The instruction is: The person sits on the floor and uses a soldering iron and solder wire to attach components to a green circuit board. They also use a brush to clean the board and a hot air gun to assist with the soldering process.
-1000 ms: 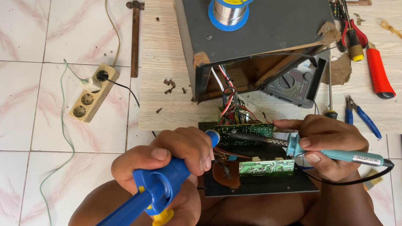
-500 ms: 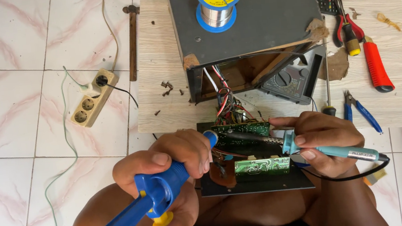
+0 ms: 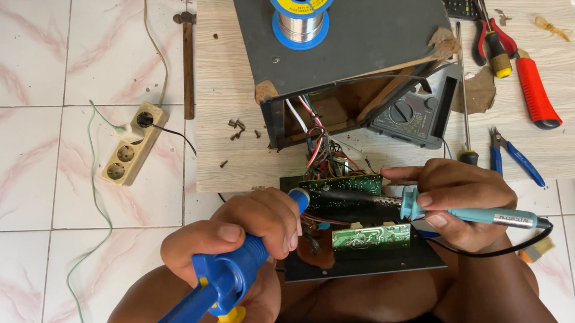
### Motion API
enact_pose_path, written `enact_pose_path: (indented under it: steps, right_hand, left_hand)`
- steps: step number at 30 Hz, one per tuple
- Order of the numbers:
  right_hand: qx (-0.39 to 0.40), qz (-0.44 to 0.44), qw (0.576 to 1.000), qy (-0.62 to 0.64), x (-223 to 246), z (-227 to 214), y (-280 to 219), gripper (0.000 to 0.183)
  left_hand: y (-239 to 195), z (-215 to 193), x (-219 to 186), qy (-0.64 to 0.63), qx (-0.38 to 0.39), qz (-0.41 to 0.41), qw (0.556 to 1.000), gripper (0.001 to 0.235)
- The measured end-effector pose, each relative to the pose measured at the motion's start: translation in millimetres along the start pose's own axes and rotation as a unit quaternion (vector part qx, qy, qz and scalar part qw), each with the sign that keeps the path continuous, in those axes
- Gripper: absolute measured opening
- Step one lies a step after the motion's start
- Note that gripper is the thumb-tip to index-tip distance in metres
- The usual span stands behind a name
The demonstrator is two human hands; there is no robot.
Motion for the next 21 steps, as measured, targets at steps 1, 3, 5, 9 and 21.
enact_pose_path:
  steps: [1,3,5,9,21]
  right_hand:
    - [0.000,-0.001,1.000,0.000,0.2,0.1,0.1,0.015]
    - [0.000,0.003,1.000,-0.002,0.6,0.3,0.2,0.015]
    - [-0.001,-0.002,1.000,0.003,-0.9,-0.5,-0.7,0.015]
    - [0.001,-0.012,1.000,0.005,-0.8,-0.3,0.9,0.017]
    - [-0.003,-0.014,1.000,0.018,-2.2,-0.9,-0.6,0.017]
  left_hand:
    - [0.4,0.1,-0.2,0.000,0.000,0.000,1.000,0.057]
    - [1.0,0.5,-0.5,-0.009,0.011,0.000,1.000,0.057]
    - [0.5,1.8,1.1,-0.016,0.012,0.001,1.000,0.057]
    - [0.6,6.9,-0.6,-0.020,0.010,-0.009,1.000,0.052]
    - [-1.9,4.3,-0.5,-0.009,0.046,-0.017,0.999,0.049]
Point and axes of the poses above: each hand's wrist, its own y-axis towards the middle knuckle, its own z-axis out of the palm, x = y × z, the point moved 2 cm from there along y, towards the middle knuckle, and after that the axes turned 14 degrees about -z, right-handed, at the moved point
